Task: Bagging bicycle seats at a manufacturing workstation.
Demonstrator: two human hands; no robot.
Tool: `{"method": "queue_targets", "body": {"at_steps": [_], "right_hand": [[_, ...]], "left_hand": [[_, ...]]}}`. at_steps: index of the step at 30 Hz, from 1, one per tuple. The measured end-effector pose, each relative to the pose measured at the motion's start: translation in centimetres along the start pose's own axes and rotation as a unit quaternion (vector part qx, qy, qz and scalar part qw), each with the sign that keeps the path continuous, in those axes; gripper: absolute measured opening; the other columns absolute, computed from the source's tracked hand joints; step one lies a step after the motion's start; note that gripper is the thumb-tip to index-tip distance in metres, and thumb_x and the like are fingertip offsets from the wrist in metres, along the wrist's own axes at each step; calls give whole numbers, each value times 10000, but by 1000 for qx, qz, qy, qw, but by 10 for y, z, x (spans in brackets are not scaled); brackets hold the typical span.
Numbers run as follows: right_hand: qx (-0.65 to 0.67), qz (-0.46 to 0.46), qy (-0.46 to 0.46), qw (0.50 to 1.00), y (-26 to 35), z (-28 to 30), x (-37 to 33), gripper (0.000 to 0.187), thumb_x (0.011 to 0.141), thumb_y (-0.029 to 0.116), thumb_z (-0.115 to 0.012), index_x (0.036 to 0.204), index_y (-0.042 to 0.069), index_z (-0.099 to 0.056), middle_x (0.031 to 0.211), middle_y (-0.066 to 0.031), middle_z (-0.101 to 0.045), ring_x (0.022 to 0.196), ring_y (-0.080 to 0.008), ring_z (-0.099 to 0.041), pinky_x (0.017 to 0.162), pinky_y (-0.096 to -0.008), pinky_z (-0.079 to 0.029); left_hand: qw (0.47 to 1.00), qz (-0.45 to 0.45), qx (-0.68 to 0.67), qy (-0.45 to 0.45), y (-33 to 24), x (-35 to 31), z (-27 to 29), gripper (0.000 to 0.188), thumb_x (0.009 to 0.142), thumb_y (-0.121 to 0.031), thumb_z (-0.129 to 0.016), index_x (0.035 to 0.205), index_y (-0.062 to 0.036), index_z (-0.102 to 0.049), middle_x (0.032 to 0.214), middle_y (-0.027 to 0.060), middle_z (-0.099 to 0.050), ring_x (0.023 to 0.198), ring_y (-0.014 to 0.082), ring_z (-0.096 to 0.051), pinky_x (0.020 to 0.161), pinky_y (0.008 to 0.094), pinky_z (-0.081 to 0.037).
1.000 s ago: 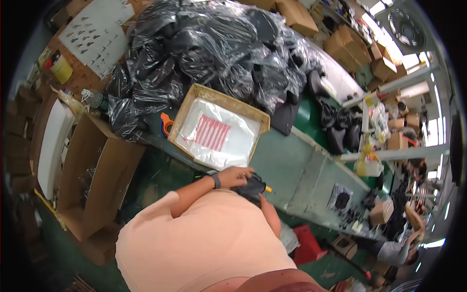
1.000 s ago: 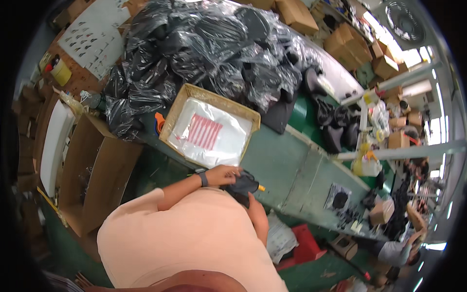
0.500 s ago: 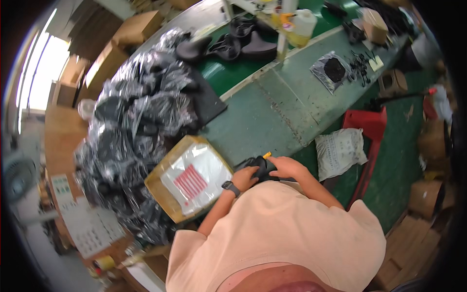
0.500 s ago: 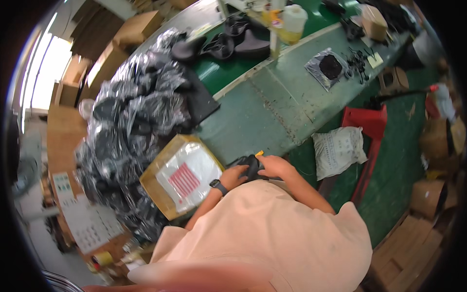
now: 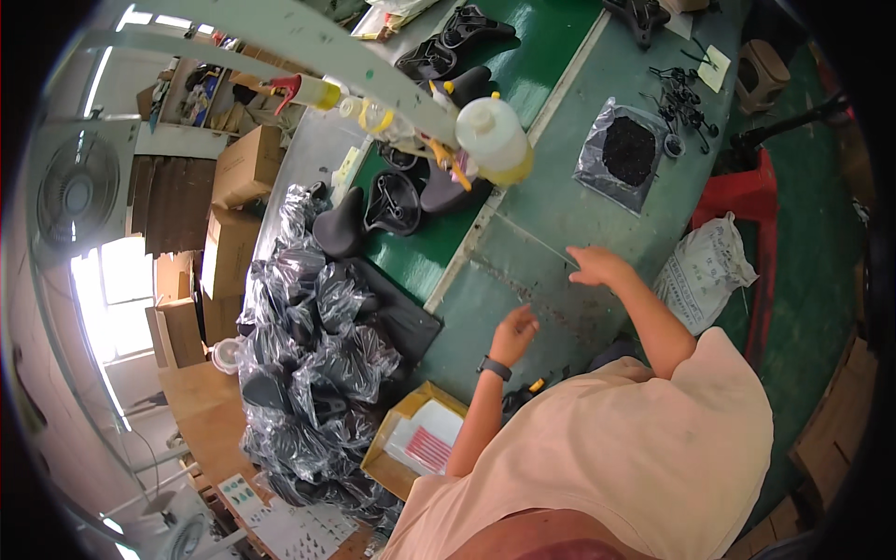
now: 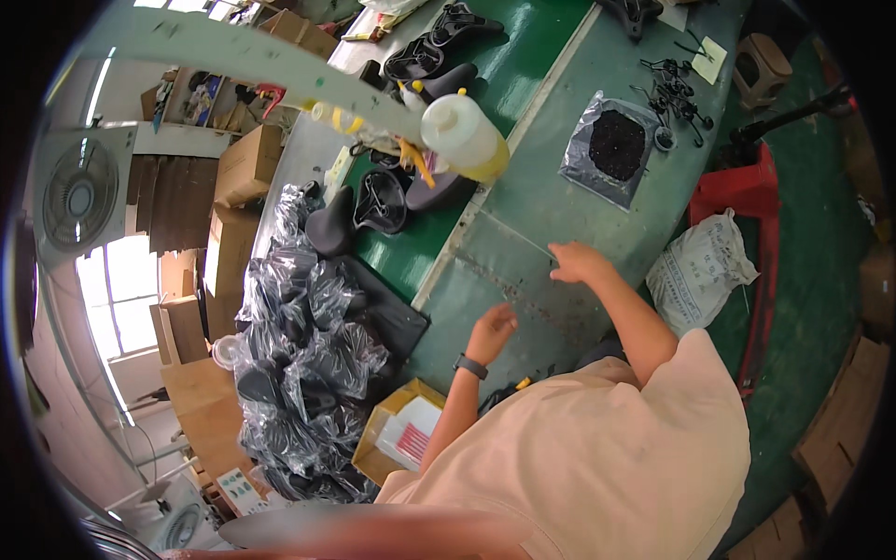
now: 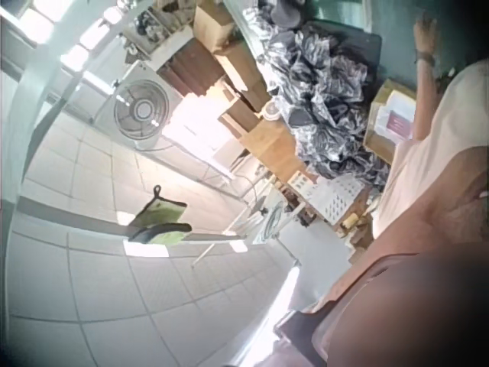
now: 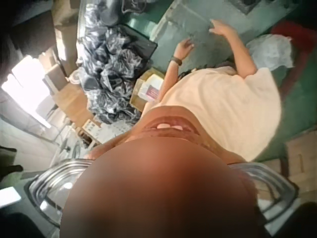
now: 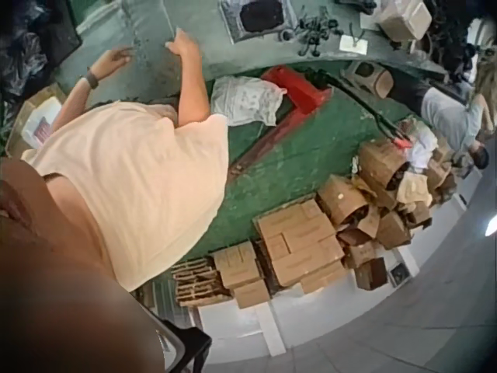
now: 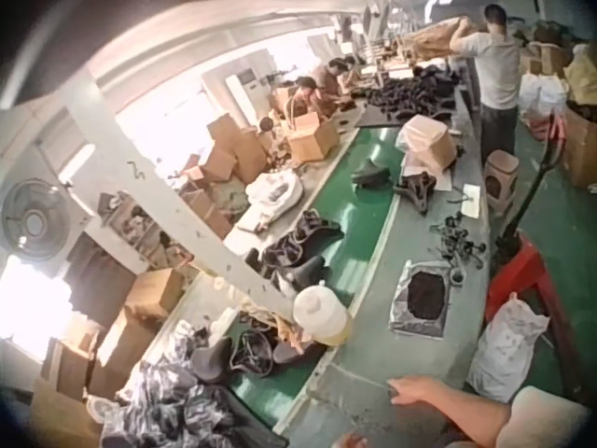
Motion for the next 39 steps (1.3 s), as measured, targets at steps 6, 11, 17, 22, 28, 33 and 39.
{"method": "queue_targets", "body": {"at_steps": [6,11,17,22,28,33,39], "right_hand": [[349,30,-115,929,-66,115,179,740,977,334,-821,1571,-2,-534,1129,-99,-770,945,-217,-729,853,-377,-605],[597,-39,-163,784,-42,209,347,801,975,417,-825,1559,-34,-513,1083,-84,-708,894,-132,-661,736,-353,-583],[653,-105,-36,749,48,206,476,1144,856,483,-933,1645,-55,-303,1660,-287,-434,1510,-444,-486,1212,-632,-446],[686,-115,-207,688,35,230,481,1060,794,374,-988,1592,29,-381,1502,-201,-604,1287,-381,-667,1000,-579,-594],[457,9,-447,769,-31,314,344,925,720,364,-978,1440,-93,-618,1338,-256,-727,1185,-321,-733,1020,-418,-587],[513,-89,-375,767,-122,235,147,736,868,173,-882,1491,-73,-578,1210,-142,-747,1035,-172,-722,937,-340,-585],[540,-159,-206,801,-100,29,-1,791,889,193,-828,1585,-16,-517,1543,-210,-595,1379,-304,-606,1177,-414,-472]], "left_hand": [[877,154,-440,-115,-17,171,74,774,1072,-406,-734,1669,-76,-370,1455,182,-681,1270,310,-702,1065,473,-579],[765,31,-641,-54,-27,295,131,683,1054,-519,-708,1567,-117,-504,1412,178,-663,1370,325,-637,1132,592,-549],[794,47,-586,-152,26,336,171,652,1051,-510,-697,1532,-101,-535,1397,178,-674,1318,321,-661,1091,578,-569],[814,48,-528,-236,63,343,178,625,1047,-500,-686,1498,-85,-567,1382,178,-684,1266,317,-684,1051,564,-589],[807,15,-466,-363,74,336,186,596,1043,-488,-673,1457,-65,-605,1363,179,-697,1204,312,-713,1002,547,-614],[674,187,-557,-447,63,223,108,528,948,-442,-724,1273,-30,-666,1194,131,-729,1048,299,-749,887,517,-649],[646,217,-622,-385,131,31,13,568,1016,-437,-747,1422,-73,-587,1408,170,-677,1274,358,-670,1179,550,-510]]}}
Point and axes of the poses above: each hand's wrist, its own x-axis towards the middle knuckle, its own z-axis out of the back of the hand, y = z × x, the point moved 5 cm from there along x, towards the middle knuckle
